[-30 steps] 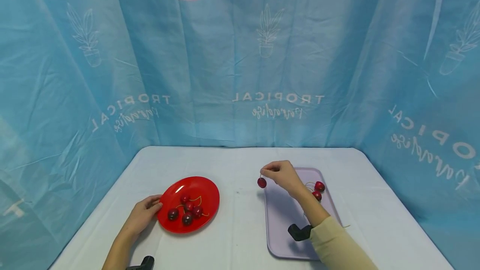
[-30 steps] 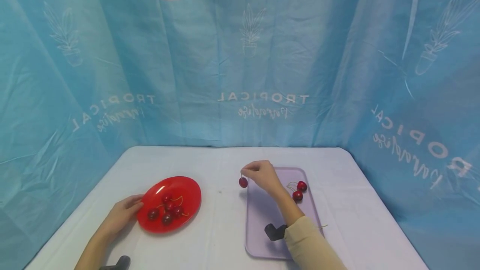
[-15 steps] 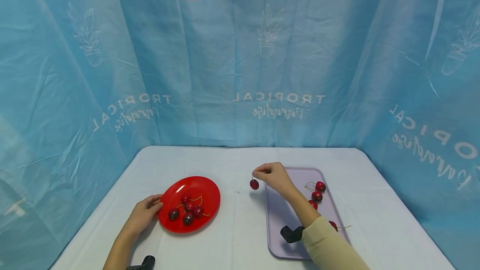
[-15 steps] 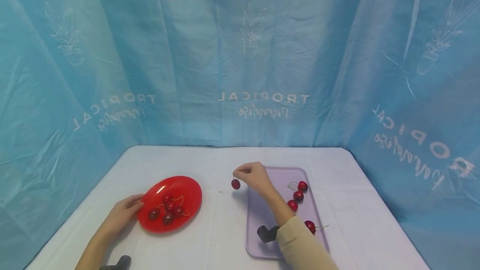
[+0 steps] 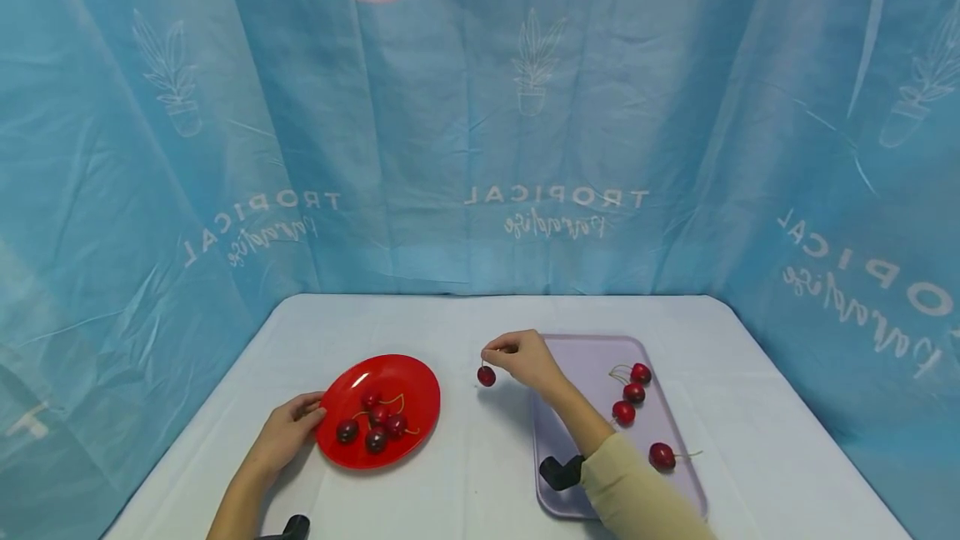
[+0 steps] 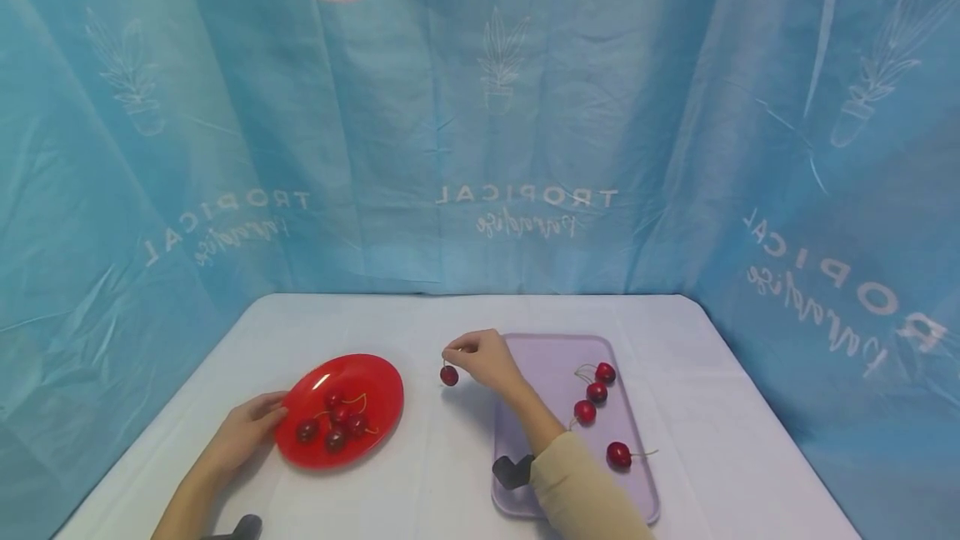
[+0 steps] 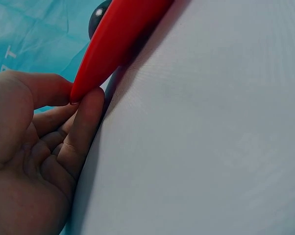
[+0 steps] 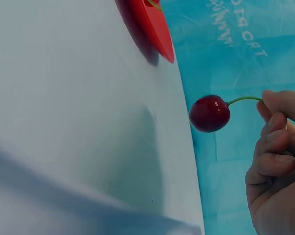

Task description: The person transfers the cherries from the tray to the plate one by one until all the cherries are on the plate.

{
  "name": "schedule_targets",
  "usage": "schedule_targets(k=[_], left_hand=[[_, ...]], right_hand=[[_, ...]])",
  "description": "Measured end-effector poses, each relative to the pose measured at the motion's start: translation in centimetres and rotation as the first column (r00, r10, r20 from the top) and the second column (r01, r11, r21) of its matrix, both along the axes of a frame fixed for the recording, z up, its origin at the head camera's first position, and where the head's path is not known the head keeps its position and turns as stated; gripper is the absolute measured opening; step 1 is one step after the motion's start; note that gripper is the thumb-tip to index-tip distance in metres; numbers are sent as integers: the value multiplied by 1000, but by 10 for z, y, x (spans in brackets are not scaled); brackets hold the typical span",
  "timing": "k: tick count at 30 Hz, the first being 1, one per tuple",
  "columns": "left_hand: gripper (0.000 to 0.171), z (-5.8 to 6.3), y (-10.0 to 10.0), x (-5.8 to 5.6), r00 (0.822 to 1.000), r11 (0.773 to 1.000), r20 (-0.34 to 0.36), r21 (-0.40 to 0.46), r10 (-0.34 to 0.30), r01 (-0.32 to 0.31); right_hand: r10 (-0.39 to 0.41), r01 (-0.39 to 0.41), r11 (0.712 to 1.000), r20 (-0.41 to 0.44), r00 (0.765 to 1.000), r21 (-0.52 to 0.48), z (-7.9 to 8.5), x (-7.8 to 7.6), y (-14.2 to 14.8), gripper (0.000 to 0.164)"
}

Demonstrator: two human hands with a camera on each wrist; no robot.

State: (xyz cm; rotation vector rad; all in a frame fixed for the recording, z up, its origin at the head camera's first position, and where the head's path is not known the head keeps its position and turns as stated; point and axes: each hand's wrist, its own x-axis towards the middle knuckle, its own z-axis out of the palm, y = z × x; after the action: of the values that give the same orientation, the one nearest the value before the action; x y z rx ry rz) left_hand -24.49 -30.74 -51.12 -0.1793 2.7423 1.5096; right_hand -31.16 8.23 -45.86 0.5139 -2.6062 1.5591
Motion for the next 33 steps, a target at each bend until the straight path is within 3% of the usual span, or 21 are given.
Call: schedule_targets(k=[11, 33], left_hand=[[45, 1, 1, 1, 1000, 1000, 6, 19, 14, -14], [46, 3, 1, 2, 1000, 1000, 0, 10, 3, -3]], right_hand=[[63, -62, 996, 28, 998, -63, -4, -1, -22, 15], [110, -101, 987, 72, 991, -122, -3, -3, -73, 13]])
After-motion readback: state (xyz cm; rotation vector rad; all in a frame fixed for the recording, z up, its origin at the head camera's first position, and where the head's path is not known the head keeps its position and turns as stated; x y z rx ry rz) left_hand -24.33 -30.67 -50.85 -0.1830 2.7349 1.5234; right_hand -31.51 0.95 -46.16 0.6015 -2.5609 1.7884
